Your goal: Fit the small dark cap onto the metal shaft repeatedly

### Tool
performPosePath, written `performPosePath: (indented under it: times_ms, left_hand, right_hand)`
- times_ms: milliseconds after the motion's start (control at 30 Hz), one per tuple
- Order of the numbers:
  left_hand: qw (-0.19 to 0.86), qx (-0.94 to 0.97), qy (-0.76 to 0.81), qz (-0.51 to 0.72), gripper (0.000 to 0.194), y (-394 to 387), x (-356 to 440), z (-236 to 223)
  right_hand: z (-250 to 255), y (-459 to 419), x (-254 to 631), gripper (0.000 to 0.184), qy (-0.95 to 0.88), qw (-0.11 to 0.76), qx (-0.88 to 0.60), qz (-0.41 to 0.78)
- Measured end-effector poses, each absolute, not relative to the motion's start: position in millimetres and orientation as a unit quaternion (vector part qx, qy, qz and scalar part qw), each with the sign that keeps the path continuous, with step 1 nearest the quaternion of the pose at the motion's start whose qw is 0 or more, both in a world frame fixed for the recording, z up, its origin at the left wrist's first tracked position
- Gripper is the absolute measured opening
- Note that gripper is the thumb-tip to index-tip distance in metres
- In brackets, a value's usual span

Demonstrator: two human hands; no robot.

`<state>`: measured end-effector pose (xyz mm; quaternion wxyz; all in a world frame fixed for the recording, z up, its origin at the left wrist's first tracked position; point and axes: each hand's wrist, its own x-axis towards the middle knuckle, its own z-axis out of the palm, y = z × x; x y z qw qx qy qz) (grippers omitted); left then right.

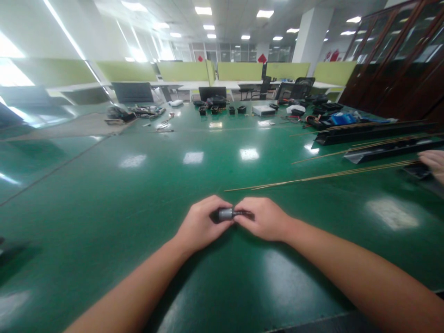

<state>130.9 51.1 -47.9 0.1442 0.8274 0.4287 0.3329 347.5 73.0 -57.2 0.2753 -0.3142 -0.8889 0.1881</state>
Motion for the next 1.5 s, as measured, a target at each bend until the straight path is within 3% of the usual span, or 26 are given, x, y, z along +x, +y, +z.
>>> performPosePath:
  times_ms: [1500]
  left_hand:
    - [0.147, 0.818, 0.441, 0.338, 0.019, 53.0, 128.5, -51.9]
  right_hand:
    - [-59.2, 74.7, 347.9, 0.015, -0.894, 0.268, -0.317, 0.168]
